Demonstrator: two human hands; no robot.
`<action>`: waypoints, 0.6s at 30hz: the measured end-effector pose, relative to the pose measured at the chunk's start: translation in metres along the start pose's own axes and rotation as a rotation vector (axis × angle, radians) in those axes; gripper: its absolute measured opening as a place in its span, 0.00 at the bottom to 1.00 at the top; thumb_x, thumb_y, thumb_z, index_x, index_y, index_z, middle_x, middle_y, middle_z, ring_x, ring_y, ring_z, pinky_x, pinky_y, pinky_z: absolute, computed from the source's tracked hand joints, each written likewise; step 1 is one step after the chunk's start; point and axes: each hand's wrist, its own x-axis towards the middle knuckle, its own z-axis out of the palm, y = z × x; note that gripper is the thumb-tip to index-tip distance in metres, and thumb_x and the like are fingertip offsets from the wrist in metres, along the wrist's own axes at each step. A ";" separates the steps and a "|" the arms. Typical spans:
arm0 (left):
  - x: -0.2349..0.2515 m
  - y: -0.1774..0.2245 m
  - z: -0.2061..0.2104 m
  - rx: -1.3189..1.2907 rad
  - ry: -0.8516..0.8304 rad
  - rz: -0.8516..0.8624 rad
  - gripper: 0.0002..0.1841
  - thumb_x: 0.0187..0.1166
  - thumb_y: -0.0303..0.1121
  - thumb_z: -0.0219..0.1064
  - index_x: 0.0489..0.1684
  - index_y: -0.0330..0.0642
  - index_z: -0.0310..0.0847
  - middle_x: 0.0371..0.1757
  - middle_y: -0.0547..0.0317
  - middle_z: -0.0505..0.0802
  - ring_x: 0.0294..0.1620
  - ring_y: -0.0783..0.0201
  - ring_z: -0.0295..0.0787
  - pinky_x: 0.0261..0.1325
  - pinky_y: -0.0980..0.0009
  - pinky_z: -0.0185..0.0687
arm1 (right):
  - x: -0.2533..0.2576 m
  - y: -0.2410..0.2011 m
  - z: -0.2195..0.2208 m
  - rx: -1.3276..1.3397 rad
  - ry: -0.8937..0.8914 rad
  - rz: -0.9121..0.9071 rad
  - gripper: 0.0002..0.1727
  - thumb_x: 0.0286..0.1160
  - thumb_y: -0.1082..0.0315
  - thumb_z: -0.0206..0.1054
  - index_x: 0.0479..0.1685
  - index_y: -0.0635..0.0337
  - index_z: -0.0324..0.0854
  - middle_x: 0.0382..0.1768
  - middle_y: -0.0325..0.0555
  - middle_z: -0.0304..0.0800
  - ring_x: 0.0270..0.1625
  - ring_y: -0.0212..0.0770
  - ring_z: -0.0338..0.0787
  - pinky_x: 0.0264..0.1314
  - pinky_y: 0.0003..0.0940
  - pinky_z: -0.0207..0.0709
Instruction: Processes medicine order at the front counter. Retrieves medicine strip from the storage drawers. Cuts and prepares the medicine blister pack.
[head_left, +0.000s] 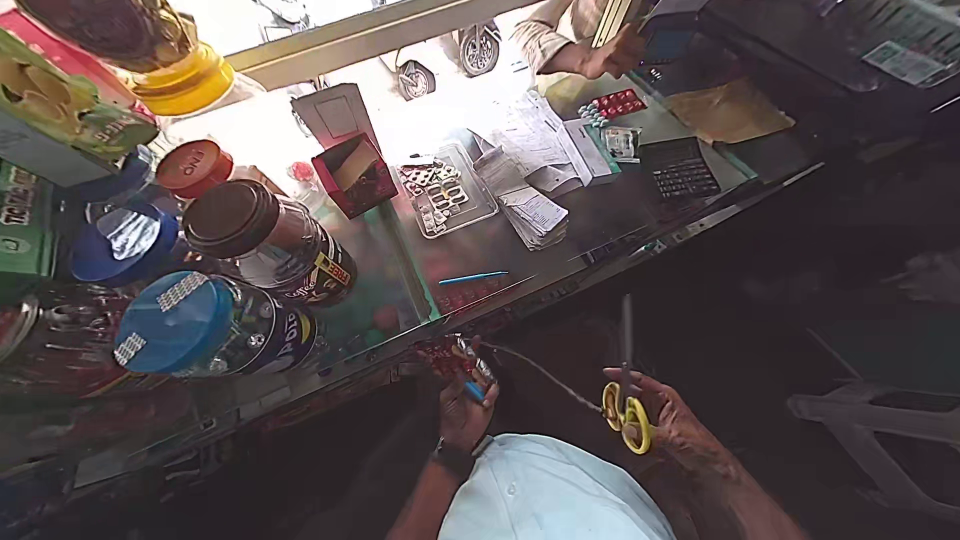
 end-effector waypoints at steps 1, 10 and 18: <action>0.020 -0.009 0.002 0.011 0.036 0.044 0.36 0.57 0.41 0.85 0.71 0.41 0.82 0.49 0.44 0.94 0.31 0.61 0.92 0.32 0.69 0.88 | 0.009 0.001 -0.002 0.004 0.012 -0.045 0.40 0.53 0.55 0.88 0.75 0.37 0.82 0.41 0.36 0.95 0.40 0.32 0.93 0.47 0.27 0.90; 0.096 -0.063 0.017 -0.006 0.025 0.414 0.16 0.63 0.39 0.84 0.45 0.44 0.91 0.41 0.51 0.96 0.34 0.61 0.95 0.37 0.66 0.92 | 0.036 -0.016 -0.057 -0.028 0.052 -0.086 0.34 0.63 0.52 0.83 0.75 0.40 0.81 0.38 0.33 0.93 0.36 0.27 0.91 0.41 0.21 0.87; 0.094 -0.065 0.027 0.120 0.160 0.608 0.15 0.61 0.37 0.85 0.43 0.46 0.91 0.39 0.54 0.97 0.31 0.65 0.95 0.33 0.69 0.91 | 0.062 -0.020 -0.101 -0.002 0.032 -0.047 0.34 0.63 0.53 0.83 0.74 0.44 0.81 0.38 0.35 0.93 0.36 0.28 0.91 0.41 0.21 0.87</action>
